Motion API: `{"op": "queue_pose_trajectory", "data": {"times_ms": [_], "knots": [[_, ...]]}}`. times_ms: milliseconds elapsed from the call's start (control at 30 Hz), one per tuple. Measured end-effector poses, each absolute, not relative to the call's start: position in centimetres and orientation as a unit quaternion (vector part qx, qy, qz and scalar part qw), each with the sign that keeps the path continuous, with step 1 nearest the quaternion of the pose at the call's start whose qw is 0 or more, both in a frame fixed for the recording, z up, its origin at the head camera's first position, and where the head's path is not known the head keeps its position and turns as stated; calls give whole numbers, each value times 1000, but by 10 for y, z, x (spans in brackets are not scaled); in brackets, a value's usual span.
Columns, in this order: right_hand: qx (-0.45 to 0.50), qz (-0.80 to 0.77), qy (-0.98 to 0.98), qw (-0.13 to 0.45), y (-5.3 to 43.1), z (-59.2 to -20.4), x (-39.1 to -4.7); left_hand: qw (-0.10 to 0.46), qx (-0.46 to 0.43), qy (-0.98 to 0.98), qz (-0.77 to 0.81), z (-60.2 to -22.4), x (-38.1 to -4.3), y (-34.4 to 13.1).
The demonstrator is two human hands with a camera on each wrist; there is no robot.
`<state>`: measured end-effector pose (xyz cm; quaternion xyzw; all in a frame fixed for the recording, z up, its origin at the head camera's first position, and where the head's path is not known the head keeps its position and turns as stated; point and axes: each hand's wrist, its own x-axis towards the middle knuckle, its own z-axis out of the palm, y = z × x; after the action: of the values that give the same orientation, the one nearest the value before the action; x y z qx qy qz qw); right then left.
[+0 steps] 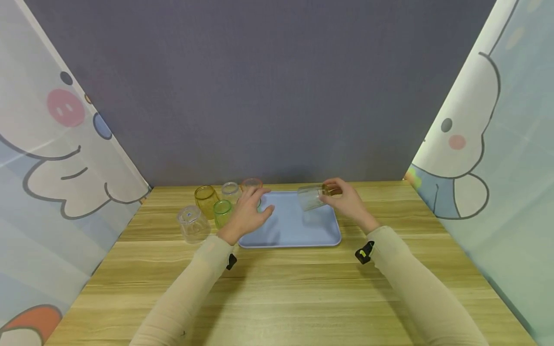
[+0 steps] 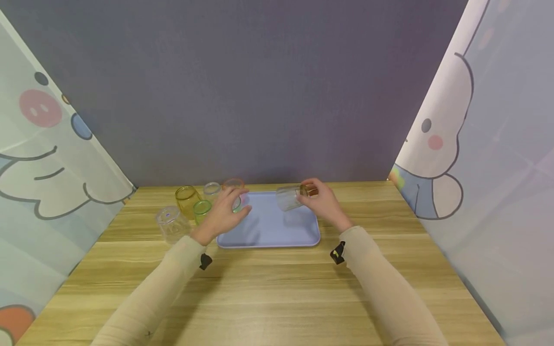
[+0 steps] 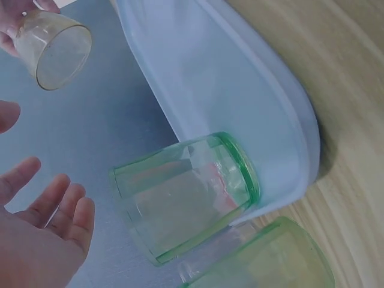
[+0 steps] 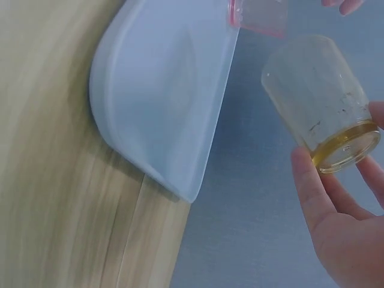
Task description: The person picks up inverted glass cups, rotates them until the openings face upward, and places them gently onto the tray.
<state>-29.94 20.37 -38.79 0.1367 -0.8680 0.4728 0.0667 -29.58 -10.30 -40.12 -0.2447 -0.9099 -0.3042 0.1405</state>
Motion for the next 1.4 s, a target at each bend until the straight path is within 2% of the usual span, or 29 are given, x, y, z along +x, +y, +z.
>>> {"op": "queue_pose_trajectory", "data": {"times_ms": [533, 867, 1200, 1400], "knots": [[129, 535, -833, 51, 198, -391, -293, 117, -227, -884, -392, -399, -292, -99], [142, 561, -813, 66, 194, -391, -291, 118, -224, -871, -420, -398, -289, -96], [138, 617, -774, 28, 180, -369, -270, 92, -231, -853, -458, -395, -287, -95], [145, 647, -748, 27, 182, -386, -283, 70, -237, -836, -489, -392, -287, -94]]}}
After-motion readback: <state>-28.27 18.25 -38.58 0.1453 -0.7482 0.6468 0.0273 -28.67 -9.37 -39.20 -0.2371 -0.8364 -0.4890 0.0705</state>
